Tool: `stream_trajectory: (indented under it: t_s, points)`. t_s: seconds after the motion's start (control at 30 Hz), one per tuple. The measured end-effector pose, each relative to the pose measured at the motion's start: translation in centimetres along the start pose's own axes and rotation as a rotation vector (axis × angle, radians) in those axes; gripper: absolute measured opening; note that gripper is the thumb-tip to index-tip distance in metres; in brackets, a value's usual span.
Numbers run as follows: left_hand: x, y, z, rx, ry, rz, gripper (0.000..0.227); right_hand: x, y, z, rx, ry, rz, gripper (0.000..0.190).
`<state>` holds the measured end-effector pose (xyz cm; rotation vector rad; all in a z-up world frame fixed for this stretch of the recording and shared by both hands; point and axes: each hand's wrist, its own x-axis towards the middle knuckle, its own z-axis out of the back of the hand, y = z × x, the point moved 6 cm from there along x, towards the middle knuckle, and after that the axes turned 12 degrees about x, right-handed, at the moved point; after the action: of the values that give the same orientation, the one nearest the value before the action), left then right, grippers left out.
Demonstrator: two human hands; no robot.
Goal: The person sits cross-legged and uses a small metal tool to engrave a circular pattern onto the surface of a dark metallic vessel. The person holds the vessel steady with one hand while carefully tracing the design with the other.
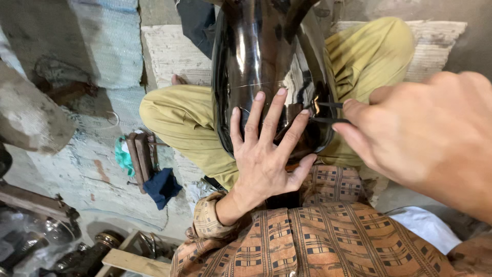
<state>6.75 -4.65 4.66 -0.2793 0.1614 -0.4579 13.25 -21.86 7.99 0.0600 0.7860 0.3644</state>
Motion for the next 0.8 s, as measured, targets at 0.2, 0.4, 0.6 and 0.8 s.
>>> stream_trajectory:
  t_s: [0.2,0.4,0.6,0.8]
  points:
    - [0.1,0.1,0.1,0.026,-0.017,0.005,0.066,0.5,0.9,1.4,-0.079,-0.007,0.079,0.046]
    - [0.0,0.1,0.1,0.029,-0.024,0.007,0.066,0.7,1.0,1.6,-0.038,-0.079,0.121,0.046]
    - [-0.1,0.3,0.0,0.017,-0.042,0.006,0.066,0.7,1.0,1.5,-0.018,-0.061,0.134,0.045]
    - [-0.2,0.4,-0.1,0.024,-0.053,0.002,0.066,0.7,1.1,1.6,0.004,-0.055,0.127,0.042]
